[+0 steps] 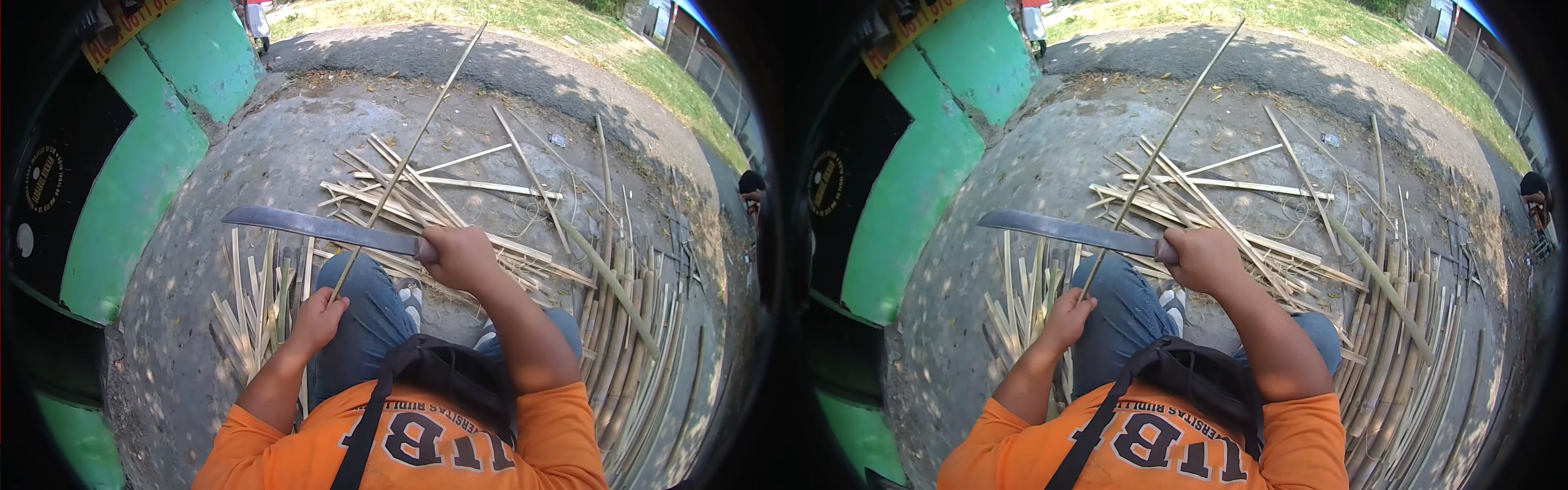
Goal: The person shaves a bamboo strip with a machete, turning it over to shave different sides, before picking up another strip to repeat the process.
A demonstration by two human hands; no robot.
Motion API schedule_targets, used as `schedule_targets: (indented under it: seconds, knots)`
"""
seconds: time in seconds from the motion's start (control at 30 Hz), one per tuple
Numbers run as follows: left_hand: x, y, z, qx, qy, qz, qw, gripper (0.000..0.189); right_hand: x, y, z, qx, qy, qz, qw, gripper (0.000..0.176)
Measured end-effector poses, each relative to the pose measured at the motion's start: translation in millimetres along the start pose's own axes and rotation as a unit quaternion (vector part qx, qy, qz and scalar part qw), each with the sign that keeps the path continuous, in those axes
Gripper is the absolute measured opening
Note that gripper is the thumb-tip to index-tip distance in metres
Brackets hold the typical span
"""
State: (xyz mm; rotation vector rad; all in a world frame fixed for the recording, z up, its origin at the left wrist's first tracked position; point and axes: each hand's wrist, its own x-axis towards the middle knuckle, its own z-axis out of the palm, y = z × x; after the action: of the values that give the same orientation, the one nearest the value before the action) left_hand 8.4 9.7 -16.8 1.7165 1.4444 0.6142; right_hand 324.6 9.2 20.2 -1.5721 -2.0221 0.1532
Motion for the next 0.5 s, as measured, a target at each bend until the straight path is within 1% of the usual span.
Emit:
schedule_targets:
  seconds: [0.1, 0.23, 0.3, 0.4, 0.5]
  knots:
    - [-2, 7, 2, 0.032, -0.010, -0.001, 0.999, 0.029, 0, -2, 17, -0.007, -0.037, -0.012, 0.999, 0.020]
    - [-3, 10, 4, 0.067, -0.008, 0.020, 0.997, 0.032, 2, 1, 20, -0.038, -0.036, -0.009, 0.999, 0.017]
    - [-4, 11, 5, 0.089, -0.004, 0.032, 0.995, 0.035, 2, 3, 24, -0.029, -0.034, -0.009, 0.999, 0.014]
    - [-6, 13, 4, 0.080, -0.004, 0.049, 0.996, 0.039, 5, 1, 28, -0.026, -0.029, -0.004, 0.999, 0.012]
    - [-7, 15, 3, 0.085, -0.004, 0.030, 0.996, 0.041, 9, 7, 29, -0.014, -0.032, 0.006, 0.999, 0.012]
